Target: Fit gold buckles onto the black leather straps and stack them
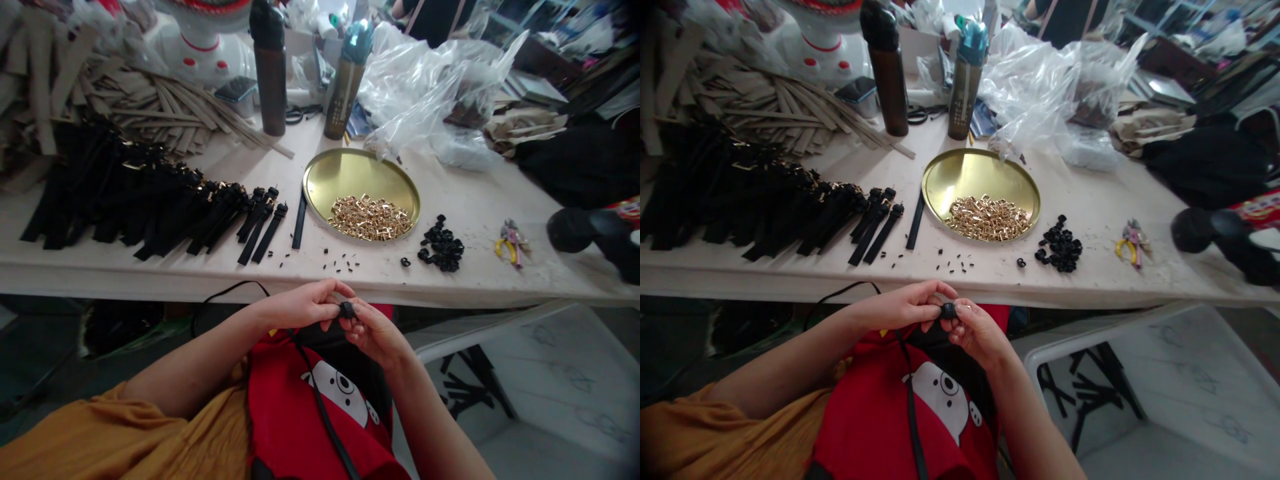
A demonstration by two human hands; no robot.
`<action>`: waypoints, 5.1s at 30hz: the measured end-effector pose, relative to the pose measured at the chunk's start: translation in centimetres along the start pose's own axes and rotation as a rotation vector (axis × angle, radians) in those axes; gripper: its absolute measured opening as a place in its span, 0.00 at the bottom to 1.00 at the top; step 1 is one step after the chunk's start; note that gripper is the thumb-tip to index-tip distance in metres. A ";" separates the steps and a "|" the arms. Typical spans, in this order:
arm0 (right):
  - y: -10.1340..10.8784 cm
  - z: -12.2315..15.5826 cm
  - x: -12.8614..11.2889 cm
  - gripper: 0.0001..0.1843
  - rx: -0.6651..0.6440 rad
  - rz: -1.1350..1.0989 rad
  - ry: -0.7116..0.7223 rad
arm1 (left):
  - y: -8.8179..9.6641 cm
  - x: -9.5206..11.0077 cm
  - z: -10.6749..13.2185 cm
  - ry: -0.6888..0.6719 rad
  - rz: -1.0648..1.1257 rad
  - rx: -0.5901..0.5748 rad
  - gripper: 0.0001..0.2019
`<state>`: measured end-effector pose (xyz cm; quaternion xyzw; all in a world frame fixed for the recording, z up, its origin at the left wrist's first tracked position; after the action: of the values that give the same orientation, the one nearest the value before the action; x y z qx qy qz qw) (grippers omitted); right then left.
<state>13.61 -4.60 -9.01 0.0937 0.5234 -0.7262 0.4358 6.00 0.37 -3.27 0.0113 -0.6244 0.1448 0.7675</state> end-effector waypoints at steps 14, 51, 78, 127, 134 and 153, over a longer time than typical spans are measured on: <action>0.9 1.5 -2.5 0.15 0.303 0.477 0.230 | 1.4 -0.4 0.6 0.091 -0.314 0.255 0.13; 0.6 1.0 -0.2 0.13 0.101 0.490 0.072 | 0.4 -1.4 0.8 0.153 -0.243 0.175 0.12; -0.1 3.0 -1.8 0.09 0.418 1.090 0.361 | -0.9 -3.5 0.4 0.321 -0.375 0.054 0.13; -0.4 2.7 -1.3 0.13 0.131 1.051 0.297 | -1.1 -2.6 1.3 0.290 -0.314 0.048 0.10; -0.5 1.5 -0.9 0.14 0.155 1.019 0.314 | -1.4 -2.7 0.6 0.259 -0.349 0.093 0.11; 1.4 -4.9 -6.1 0.28 0.207 0.933 0.406 | 17.1 2.9 10.9 0.392 -1.116 1.135 0.16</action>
<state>16.74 2.65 -8.50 0.4986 0.4253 -0.4700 0.5912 -7.97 15.21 -0.89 0.6815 -0.2131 0.0350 0.6992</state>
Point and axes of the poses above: each hand's wrist, its own z-axis away from the middle knuckle, its own y-axis out of the back of the hand, x = y × z, the point moved 8 cm from there along -z, towards the middle knuckle, and after that the axes turned 10 degrees about -x, right-handed, at the moved point
